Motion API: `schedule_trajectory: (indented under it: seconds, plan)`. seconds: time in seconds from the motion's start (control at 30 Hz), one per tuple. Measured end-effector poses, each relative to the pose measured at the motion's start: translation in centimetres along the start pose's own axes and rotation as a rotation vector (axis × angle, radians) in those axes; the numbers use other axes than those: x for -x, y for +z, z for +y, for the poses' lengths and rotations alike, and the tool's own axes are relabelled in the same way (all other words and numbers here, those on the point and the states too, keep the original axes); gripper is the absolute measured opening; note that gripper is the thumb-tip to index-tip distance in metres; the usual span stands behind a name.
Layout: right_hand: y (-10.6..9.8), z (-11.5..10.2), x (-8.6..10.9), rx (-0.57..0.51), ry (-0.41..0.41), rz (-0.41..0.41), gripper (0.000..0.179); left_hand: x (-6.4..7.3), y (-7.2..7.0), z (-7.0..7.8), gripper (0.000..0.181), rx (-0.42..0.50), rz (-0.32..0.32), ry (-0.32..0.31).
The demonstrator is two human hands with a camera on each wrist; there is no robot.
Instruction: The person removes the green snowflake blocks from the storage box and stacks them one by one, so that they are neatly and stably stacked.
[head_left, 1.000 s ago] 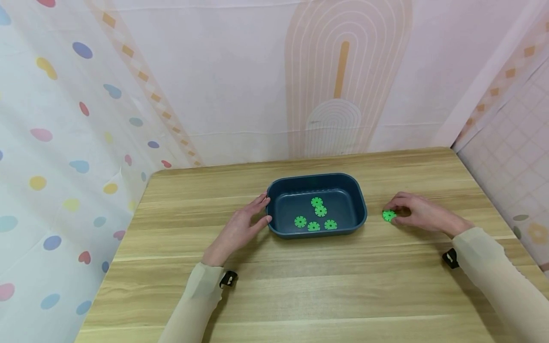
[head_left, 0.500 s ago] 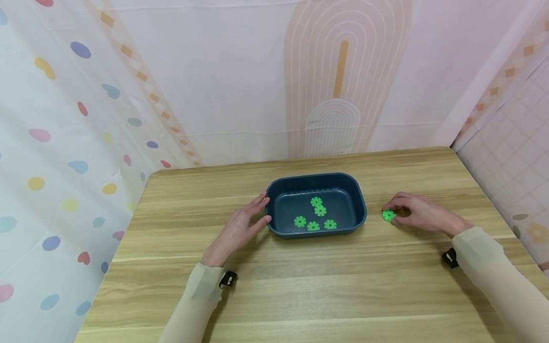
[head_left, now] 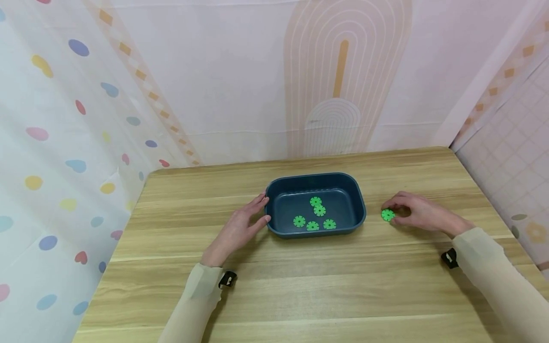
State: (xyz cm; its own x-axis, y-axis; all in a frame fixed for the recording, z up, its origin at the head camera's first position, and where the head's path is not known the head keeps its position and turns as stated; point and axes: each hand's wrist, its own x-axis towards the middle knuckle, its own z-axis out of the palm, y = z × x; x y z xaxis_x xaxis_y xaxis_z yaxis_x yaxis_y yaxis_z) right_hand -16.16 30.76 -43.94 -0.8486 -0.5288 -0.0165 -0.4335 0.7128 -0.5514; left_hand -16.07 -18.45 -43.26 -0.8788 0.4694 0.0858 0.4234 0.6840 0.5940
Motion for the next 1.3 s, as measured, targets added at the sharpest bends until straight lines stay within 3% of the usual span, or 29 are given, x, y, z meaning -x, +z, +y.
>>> schedule_trajectory:
  seconds: [0.33, 0.7, 0.87, 1.07, 1.3]
  plan:
    - [-0.1, -0.6, 0.9, -0.053, 0.027, 0.064, 0.031, 0.0, 0.1, 0.0, 0.058, 0.019, 0.004, 0.007]
    - [-0.5, -2.8, 1.5, -0.051, 0.030, 0.265, 0.022, 0.0, 0.0, 0.0, 0.058, 0.025, 0.003, 0.004]
    - [-0.4, -4.1, 1.0, -0.110, 0.017, 0.322, 0.021, 0.0, 0.1, 0.0, 0.058, 0.021, 0.006, 0.007]
    - [0.0, -5.6, 0.0, -0.183, -0.053, 0.354, 0.022, 0.0, 0.1, -0.1, 0.057, 0.014, 0.010, 0.011]
    - [0.7, -7.8, -1.4, -0.235, -0.075, 0.338, 0.024, 0.0, 0.1, -0.1, 0.057, 0.009, 0.016, 0.006]
